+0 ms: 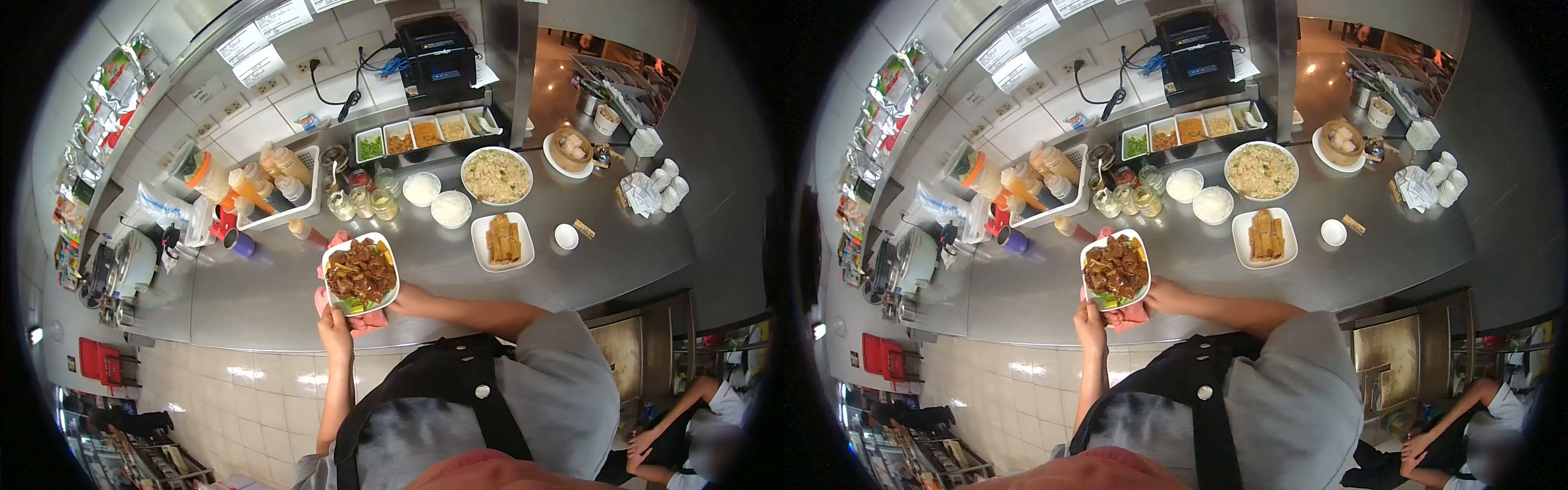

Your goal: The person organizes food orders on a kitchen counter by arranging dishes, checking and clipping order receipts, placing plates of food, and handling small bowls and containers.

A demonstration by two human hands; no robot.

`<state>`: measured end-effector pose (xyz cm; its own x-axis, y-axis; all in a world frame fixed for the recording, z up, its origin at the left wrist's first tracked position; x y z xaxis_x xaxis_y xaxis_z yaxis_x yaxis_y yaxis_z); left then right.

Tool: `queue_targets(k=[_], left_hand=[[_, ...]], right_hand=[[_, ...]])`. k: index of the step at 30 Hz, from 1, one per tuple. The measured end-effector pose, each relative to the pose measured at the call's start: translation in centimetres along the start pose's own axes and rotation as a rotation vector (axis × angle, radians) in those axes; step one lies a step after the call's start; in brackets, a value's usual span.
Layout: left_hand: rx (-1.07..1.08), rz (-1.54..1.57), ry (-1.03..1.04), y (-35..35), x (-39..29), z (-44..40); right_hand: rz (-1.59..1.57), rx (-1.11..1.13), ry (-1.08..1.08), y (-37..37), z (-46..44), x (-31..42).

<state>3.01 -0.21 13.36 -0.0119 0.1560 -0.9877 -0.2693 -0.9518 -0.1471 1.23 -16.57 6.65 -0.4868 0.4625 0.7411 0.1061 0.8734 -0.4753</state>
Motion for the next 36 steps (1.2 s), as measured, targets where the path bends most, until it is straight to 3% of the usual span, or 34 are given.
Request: queue_targets(k=[3, 7, 9, 12, 14, 16, 19, 20, 21, 23, 24, 28, 30, 32, 34, 36], left_hand=[[0.027, 0.027, 0.011, 1.2, 1.0, -0.4], [0.102, 0.037, -0.002, 3.8, 2.0, -0.8], [0.112, -0.109, -0.014, 5.1, 4.0, -1.5], [0.181, 0.023, -0.128, 7.3, 8.7, -2.5], [0.189, -0.021, -0.05, 8.4, 8.9, -2.9], [0.207, -0.007, -0.022, 9.7, 9.6, -4.6], [0.245, 0.055, -0.061, 11.2, 10.7, -4.0], [0.262, 0.105, -0.107, 11.9, 11.2, -3.7], [0.266, 0.104, -0.109, 12.3, 11.7, -3.8], [0.271, 0.099, -0.154, 13.0, 13.5, -4.2], [0.273, 0.102, -0.168, 13.5, 13.4, -4.1], [0.312, 0.127, -0.186, 15.0, 13.8, -3.6], [0.338, 0.107, -0.17, 15.8, 13.2, -3.6], [0.382, -0.078, -0.137, 16.5, 11.2, -2.2], [0.434, 0.112, -0.192, 17.8, 10.2, -1.4], [0.519, 0.224, -0.265, 18.7, 14.0, -1.9]], right_hand=[[0.019, 0.228, 0.255, -4.3, 4.7, -0.8], [0.211, -0.122, 0.409, -16.3, 8.1, 1.6], [0.369, -0.524, 0.495, -25.7, 11.5, 2.5], [0.562, -0.691, 0.604, -31.4, 14.8, 2.7], [0.639, -0.698, 0.631, -32.1, 17.0, 1.7], [0.804, -0.587, 0.866, -32.6, 18.6, -0.9], [0.72, -0.407, 1.008, -30.6, 22.2, -7.5], [0.456, -0.402, 1.064, -29.0, 24.5, -11.6], [0.456, -0.404, 1.07, -28.7, 24.2, -11.0], [0.085, -0.591, 1.126, -27.4, 24.1, -9.7], [0.148, -0.618, 1.032, -27.6, 24.3, -10.5], [0.146, -0.675, 1.012, -28.0, 24.6, -9.9], [0.386, -0.627, 0.999, -29.2, 23.8, -7.6], [0.378, -0.578, 1.037, -29.5, 25.7, -9.7], [0.271, -0.608, 1.076, -30.3, 26.7, -9.8], [0.224, -0.665, 1.046, -30.4, 27.0, -9.2]])
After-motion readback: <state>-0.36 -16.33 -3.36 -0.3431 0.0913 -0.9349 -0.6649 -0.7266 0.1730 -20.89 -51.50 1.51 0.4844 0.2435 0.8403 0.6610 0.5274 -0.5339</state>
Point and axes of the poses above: each hand's wrist, its own z-axis away from the middle knuckle, its own y-axis out of the palm, x = y × z, the point moved 10 cm from there along -z, towards the middle knuckle, and after that the axes turned 6 degrees about x, right-handed, at the moved point
